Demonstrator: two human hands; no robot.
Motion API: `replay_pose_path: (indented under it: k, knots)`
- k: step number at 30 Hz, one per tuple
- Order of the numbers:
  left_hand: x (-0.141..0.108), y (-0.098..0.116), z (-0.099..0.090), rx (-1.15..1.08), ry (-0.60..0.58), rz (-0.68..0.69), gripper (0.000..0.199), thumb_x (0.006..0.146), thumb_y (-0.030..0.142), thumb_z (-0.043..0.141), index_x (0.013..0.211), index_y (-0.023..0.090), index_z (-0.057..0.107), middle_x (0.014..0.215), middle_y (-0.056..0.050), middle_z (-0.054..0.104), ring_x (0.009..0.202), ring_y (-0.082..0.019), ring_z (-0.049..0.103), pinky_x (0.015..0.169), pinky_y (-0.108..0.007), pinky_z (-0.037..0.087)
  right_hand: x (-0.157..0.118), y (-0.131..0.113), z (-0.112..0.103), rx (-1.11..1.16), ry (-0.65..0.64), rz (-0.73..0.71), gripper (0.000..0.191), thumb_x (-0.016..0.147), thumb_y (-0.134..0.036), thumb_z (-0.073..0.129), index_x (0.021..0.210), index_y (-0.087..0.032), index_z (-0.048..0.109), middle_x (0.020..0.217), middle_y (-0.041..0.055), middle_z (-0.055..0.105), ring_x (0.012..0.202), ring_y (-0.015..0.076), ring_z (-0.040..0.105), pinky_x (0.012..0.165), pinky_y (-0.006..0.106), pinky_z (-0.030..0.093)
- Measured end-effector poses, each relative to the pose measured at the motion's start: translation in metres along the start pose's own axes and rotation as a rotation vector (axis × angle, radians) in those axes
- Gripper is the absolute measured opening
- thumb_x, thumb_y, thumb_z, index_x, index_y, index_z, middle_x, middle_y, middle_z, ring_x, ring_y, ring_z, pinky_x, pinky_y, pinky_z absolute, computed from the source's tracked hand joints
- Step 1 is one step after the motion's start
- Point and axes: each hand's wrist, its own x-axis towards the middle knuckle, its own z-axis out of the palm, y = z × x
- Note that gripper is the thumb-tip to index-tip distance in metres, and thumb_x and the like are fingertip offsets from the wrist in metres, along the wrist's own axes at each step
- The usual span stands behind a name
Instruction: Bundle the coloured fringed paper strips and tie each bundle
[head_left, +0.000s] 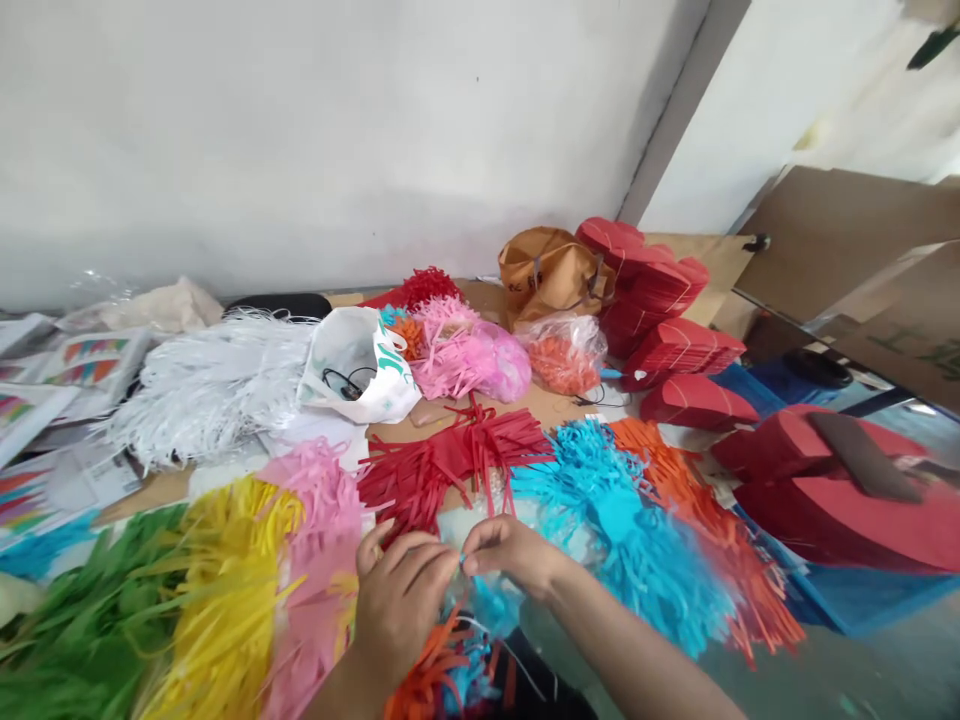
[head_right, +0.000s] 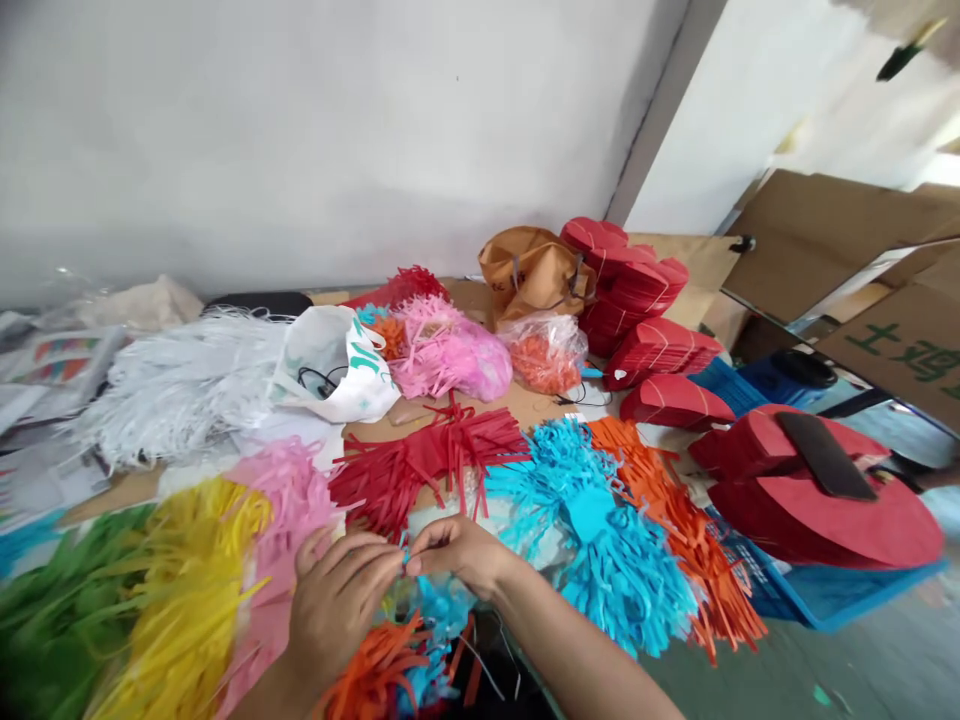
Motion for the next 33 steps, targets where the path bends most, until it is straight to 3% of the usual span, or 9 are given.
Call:
replay_pose_path:
  k: [6, 12, 17, 20, 22, 24, 26, 29, 33]
  knots:
    - [-0.033, 0.028, -0.002, -0.191, 0.144, -0.436, 0.019, 0.092, 0.037, 0.056, 0.087, 0.028, 0.072, 0.085, -0.002, 0.074, 0.081, -0.018, 0.068, 0.076, -0.03, 0.054, -0.016, 0.034, 0.041, 0.26, 0.219, -0.062, 0.042, 0.05, -0.042, 0.093, 0.062, -0.014, 0.065, 0.044, -0.0055, 0.054, 0.039, 0.0038, 0.041, 0.043, 0.017, 0.026]
    - [-0.045, 0.042, -0.006, -0.429, 0.113, -0.65, 0.026, 0.089, 0.044, 0.057, 0.085, 0.028, 0.077, 0.084, -0.004, 0.075, 0.077, -0.019, 0.072, 0.068, -0.026, 0.06, -0.019, 0.044, 0.06, 0.367, 0.193, -0.085, 0.05, 0.05, -0.045, 0.093, 0.077, -0.016, 0.062, 0.048, -0.0037, 0.06, 0.032, 0.0069, 0.046, 0.034, 0.016, 0.027]
    - [-0.047, 0.039, -0.014, -0.557, 0.012, -0.8, 0.03, 0.081, 0.054, 0.063, 0.083, 0.028, 0.079, 0.085, -0.005, 0.077, 0.08, -0.022, 0.072, 0.074, -0.03, 0.061, -0.011, 0.052, 0.064, 0.335, 0.164, -0.122, 0.045, 0.056, -0.044, 0.091, 0.074, -0.016, 0.059, 0.046, -0.0046, 0.056, 0.041, 0.0062, 0.049, 0.043, 0.015, 0.033]
    - [-0.056, 0.019, -0.027, -0.597, -0.034, -1.013, 0.039, 0.07, 0.062, 0.069, 0.077, 0.025, 0.078, 0.086, -0.006, 0.077, 0.083, -0.025, 0.072, 0.079, -0.033, 0.059, 0.004, 0.065, 0.039, -0.156, 0.213, -0.134, 0.033, 0.082, -0.046, 0.068, 0.094, -0.016, 0.064, 0.063, 0.0004, 0.065, 0.05, 0.0097, 0.054, 0.049, 0.02, 0.04]
    - [-0.065, -0.001, -0.039, -0.631, 0.095, -1.208, 0.046, 0.06, 0.065, 0.075, 0.079, 0.023, 0.075, 0.085, -0.005, 0.076, 0.083, -0.025, 0.07, 0.076, -0.032, 0.059, 0.017, 0.08, 0.015, -0.717, 0.313, -0.11, 0.022, 0.09, -0.032, 0.054, 0.097, -0.016, 0.067, 0.077, 0.0044, 0.07, 0.064, 0.0136, 0.063, 0.06, 0.023, 0.046]
    - [-0.072, -0.019, -0.048, -0.782, 0.264, -1.362, 0.051, 0.054, 0.064, 0.08, 0.083, 0.024, 0.069, 0.079, -0.001, 0.073, 0.075, -0.022, 0.068, 0.065, -0.029, 0.058, 0.028, 0.101, -0.005, -1.031, 0.328, -0.055, 0.012, 0.082, -0.016, 0.058, 0.08, -0.015, 0.07, 0.081, 0.0062, 0.071, 0.077, 0.0188, 0.067, 0.07, 0.026, 0.047]
    - [-0.075, -0.029, -0.051, -0.962, 0.376, -1.392, 0.049, 0.055, 0.061, 0.083, 0.08, 0.024, 0.062, 0.066, 0.005, 0.064, 0.06, -0.014, 0.059, 0.057, -0.024, 0.054, 0.038, 0.124, -0.014, -1.142, 0.28, -0.005, 0.013, 0.075, -0.009, 0.06, 0.071, -0.015, 0.07, 0.084, 0.0082, 0.072, 0.086, 0.0231, 0.068, 0.076, 0.029, 0.047]
    - [-0.075, -0.028, -0.039, -0.988, 0.427, -1.334, 0.046, 0.063, 0.059, 0.08, 0.076, 0.023, 0.054, 0.054, 0.01, 0.049, 0.047, -0.007, 0.043, 0.047, -0.016, 0.044, 0.048, 0.153, -0.011, -1.271, 0.255, 0.075, 0.019, 0.077, -0.006, 0.056, 0.083, -0.014, 0.073, 0.097, 0.0146, 0.072, 0.09, 0.0273, 0.069, 0.076, 0.032, 0.049]
    - [-0.077, -0.019, -0.011, -0.928, 0.248, -1.314, 0.048, 0.067, 0.067, 0.072, 0.076, 0.023, 0.054, 0.056, 0.009, 0.051, 0.043, -0.007, 0.039, 0.041, -0.019, 0.035, 0.058, 0.163, -0.01, -1.348, 0.258, 0.129, 0.019, 0.078, -0.003, 0.058, 0.09, -0.008, 0.072, 0.099, 0.0195, 0.071, 0.091, 0.0289, 0.07, 0.078, 0.037, 0.052]
